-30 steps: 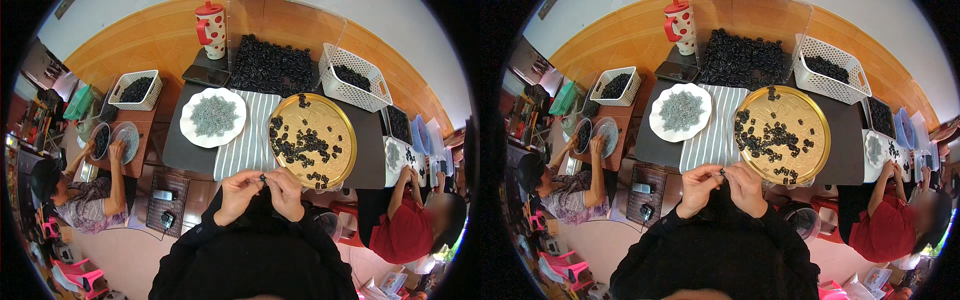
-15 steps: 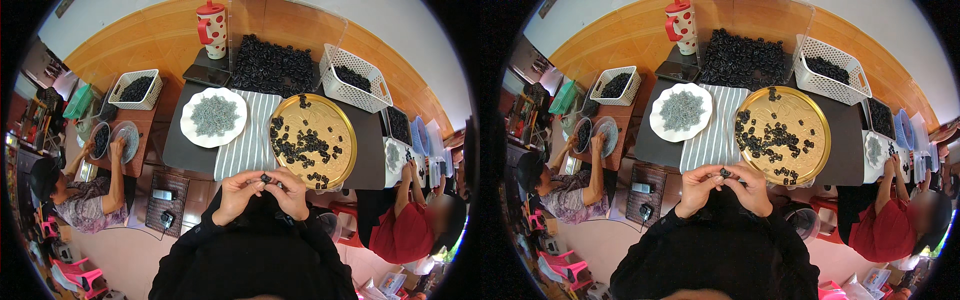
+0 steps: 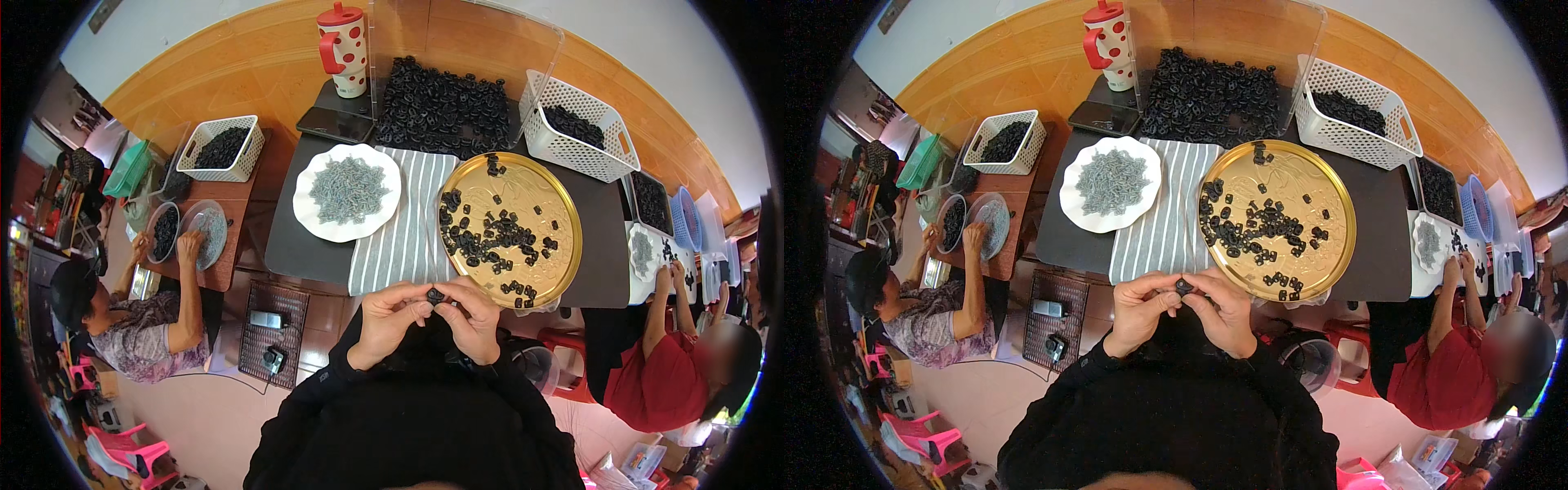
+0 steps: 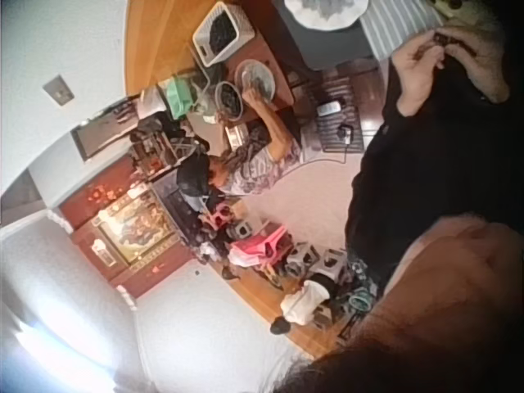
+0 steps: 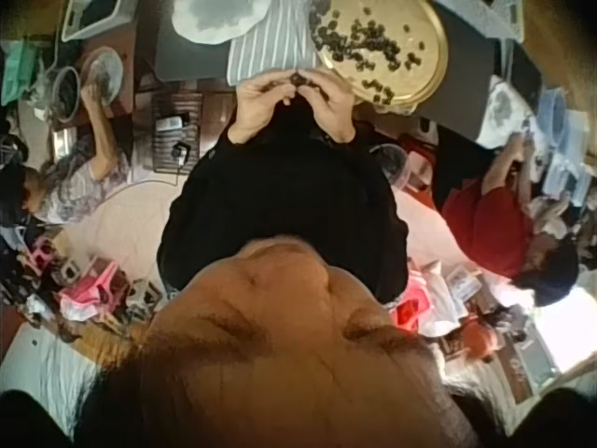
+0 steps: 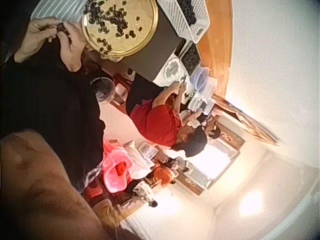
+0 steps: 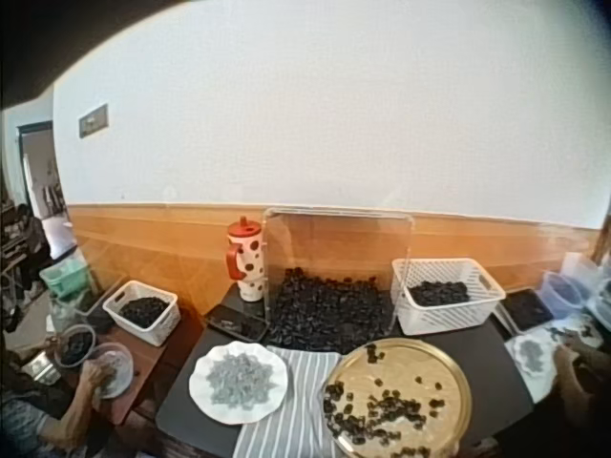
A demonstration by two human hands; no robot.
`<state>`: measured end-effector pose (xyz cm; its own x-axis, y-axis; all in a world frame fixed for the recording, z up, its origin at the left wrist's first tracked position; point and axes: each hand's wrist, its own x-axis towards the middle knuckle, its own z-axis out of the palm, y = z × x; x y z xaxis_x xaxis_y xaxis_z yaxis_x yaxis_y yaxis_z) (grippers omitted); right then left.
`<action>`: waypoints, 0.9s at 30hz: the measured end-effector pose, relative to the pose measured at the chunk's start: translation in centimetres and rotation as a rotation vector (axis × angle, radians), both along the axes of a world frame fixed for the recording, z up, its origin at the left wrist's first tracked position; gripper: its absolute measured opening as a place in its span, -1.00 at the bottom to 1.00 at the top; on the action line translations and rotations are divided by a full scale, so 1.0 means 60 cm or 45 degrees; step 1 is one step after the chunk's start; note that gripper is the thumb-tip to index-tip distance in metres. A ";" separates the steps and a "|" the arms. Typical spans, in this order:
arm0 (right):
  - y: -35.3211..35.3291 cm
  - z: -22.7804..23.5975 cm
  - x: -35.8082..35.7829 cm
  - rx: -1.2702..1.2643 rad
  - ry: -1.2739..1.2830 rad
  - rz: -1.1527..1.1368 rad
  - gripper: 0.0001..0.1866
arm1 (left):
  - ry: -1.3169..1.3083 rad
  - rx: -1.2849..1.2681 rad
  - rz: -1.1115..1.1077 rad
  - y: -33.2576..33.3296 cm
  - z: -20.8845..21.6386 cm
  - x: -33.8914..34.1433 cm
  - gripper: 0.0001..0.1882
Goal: The person sorts small black pellets from a gold tray into a white plate by hand.
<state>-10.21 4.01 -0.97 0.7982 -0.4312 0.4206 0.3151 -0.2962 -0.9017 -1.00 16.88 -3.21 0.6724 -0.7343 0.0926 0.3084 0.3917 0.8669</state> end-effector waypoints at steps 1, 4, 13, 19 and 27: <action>0.001 -0.003 0.000 0.006 -0.005 0.001 -0.71 | 0.000 0.000 0.000 0.000 -0.001 0.000 -0.67; 0.005 -0.007 -0.002 -0.011 -0.027 -0.021 -0.71 | 0.008 -0.003 -0.003 0.000 -0.001 0.000 -0.68; 0.029 -0.008 -0.006 -0.234 -0.069 -0.263 -0.78 | 0.033 -0.028 0.064 -0.003 0.002 -0.015 -0.74; 0.044 -0.003 -0.003 -0.240 -0.144 -0.370 -0.82 | -0.047 -0.068 0.071 -0.004 0.009 -0.022 -0.77; 0.042 -0.003 -0.008 -0.337 -0.186 -0.364 -0.76 | -0.113 -0.062 0.067 -0.004 0.019 -0.024 -0.82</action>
<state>-10.66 6.50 -1.15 0.5858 -0.4885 0.6467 0.3059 -0.6057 -0.7346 -2.44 16.65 -2.08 0.6976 -0.6913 0.1882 0.2089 0.4476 0.8695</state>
